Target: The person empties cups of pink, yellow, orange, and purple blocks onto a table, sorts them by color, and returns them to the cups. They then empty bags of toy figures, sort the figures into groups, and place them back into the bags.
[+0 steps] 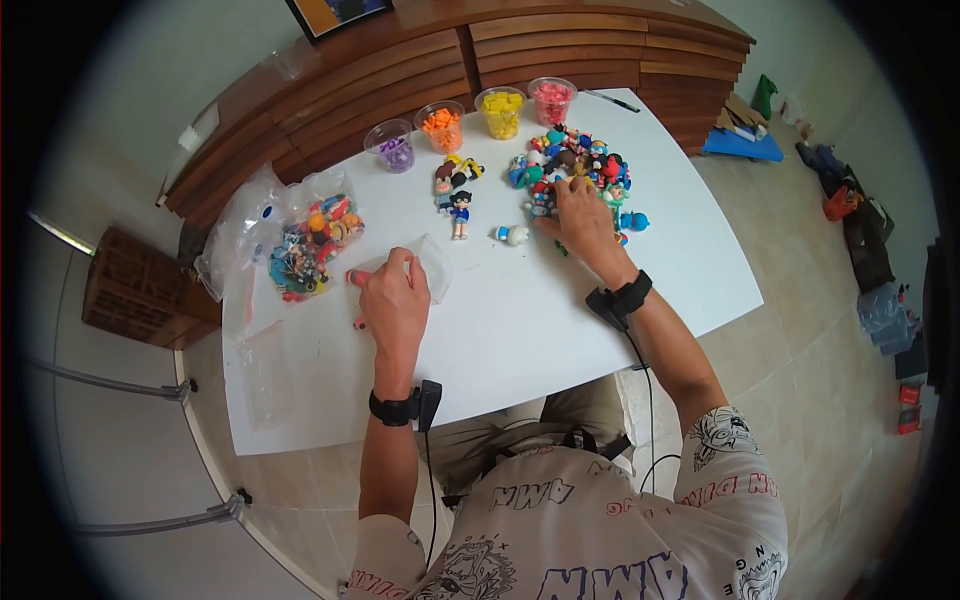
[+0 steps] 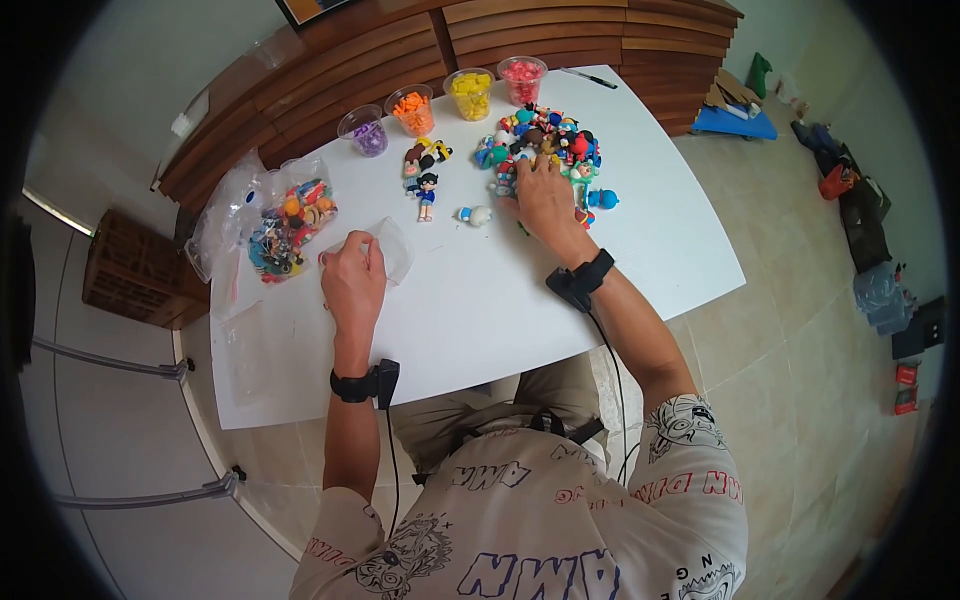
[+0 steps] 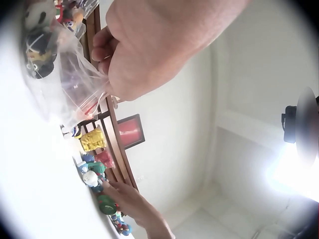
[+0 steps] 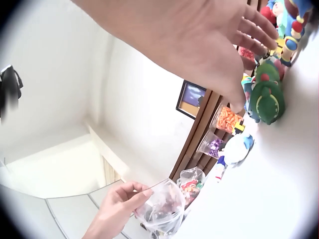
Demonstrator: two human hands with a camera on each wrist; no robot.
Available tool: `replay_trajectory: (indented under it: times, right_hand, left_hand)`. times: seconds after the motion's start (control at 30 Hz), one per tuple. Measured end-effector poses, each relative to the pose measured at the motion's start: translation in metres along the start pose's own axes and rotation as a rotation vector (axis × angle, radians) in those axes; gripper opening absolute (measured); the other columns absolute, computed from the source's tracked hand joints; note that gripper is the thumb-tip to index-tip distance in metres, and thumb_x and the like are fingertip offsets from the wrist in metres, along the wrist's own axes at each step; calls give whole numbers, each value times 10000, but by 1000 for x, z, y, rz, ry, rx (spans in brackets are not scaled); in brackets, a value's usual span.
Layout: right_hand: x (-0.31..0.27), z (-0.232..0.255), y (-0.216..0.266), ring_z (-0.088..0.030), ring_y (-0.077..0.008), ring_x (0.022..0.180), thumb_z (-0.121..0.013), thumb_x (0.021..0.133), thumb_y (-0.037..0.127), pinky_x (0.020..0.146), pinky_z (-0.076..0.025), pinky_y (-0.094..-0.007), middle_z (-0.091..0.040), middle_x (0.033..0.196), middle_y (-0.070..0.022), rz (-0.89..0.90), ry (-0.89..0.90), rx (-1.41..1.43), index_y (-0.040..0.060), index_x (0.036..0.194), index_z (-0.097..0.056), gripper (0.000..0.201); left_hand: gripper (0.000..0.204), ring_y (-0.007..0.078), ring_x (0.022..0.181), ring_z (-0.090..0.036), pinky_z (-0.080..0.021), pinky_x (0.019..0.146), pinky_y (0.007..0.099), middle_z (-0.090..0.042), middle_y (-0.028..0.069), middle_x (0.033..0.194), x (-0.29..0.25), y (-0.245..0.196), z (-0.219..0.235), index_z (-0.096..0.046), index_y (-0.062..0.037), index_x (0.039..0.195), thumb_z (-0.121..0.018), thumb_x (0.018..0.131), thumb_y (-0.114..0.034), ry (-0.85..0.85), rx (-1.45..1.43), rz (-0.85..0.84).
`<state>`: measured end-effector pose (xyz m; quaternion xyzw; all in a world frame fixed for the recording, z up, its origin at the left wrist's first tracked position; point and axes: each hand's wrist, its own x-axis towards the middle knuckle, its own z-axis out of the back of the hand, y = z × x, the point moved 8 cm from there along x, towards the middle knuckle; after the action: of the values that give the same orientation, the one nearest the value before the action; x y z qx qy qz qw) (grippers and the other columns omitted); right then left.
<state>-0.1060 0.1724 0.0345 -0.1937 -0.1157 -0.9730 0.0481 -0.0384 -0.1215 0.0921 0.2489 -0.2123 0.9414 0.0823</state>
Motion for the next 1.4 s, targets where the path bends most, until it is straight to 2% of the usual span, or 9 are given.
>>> replay_trajectory:
  times: [0.5,0.6,0.7,0.93,1.03,1.13,1.17,1.23,1.4]
  right_hand:
    - [0,-5,1,-683,-414,957,-748,870,81,824,-544,-494,-669,1117,-216,77,17,343,7,1190,-629,349]
    - [3,-1,3,-697,-424,883,-700,920,107,791,-547,-512,-707,1021,-238,112,-88,364,-8,1190,-625,303]
    - [11,-13,2,-703,-419,792,-690,954,186,710,-545,-537,-707,862,-226,-6,8,344,13,1185,-592,306]
    - [20,-23,20,-715,-416,772,-734,919,234,680,-543,-535,-712,795,-218,77,46,203,31,1251,-558,427]
    - [21,12,42,-724,-399,764,-767,877,248,696,-561,-501,-726,806,-211,54,-5,242,24,1249,-596,467]
    - [18,6,84,-726,-276,715,-785,878,291,697,-566,-383,-739,807,-165,65,381,698,-3,1234,-676,474]
    - [18,-2,100,-726,-276,715,-785,878,291,697,-566,-383,-739,807,-165,64,382,706,-3,1234,-676,474]
    - [11,-38,147,-704,-203,728,-763,933,318,679,-553,-355,-739,862,-145,95,655,1020,-17,1299,-642,511]
    - [9,-65,195,-685,-171,854,-713,995,281,769,-561,-325,-716,967,-145,-5,569,1297,-19,1406,-567,529]
  left_hand:
    - [85,377,654,-700,-534,611,468,-689,169,678,-2,9,4,-685,-42,969,-678,957,-126,-9,-27,48]
    - [86,377,650,-701,-536,610,469,-689,168,674,-4,11,4,-688,-45,966,-680,956,-130,-27,-33,33]
    - [72,371,620,-652,-496,594,471,-649,144,645,-5,11,5,-698,-54,947,-689,952,-125,-49,-69,40]
    - [86,381,649,-700,-538,611,473,-699,166,686,-3,11,9,-682,-46,951,-674,955,-131,-24,-22,49]
    - [69,379,665,-675,-511,614,474,-667,158,668,-3,13,12,-701,-53,946,-698,943,-122,-71,-52,47]
    - [59,383,691,-683,-508,617,482,-672,166,683,-4,12,9,-696,-60,948,-698,944,-118,-61,-60,50]
    - [54,388,692,-682,-508,621,485,-670,168,682,-3,13,7,-692,-63,952,-695,946,-117,-35,-72,76]
    - [50,394,693,-680,-508,625,488,-668,171,681,-2,14,4,-688,-66,956,-693,947,-115,-12,-77,100]
    - [54,417,728,-700,-532,638,508,-697,193,744,-3,31,14,-660,-63,973,-652,970,-117,-85,-19,94]
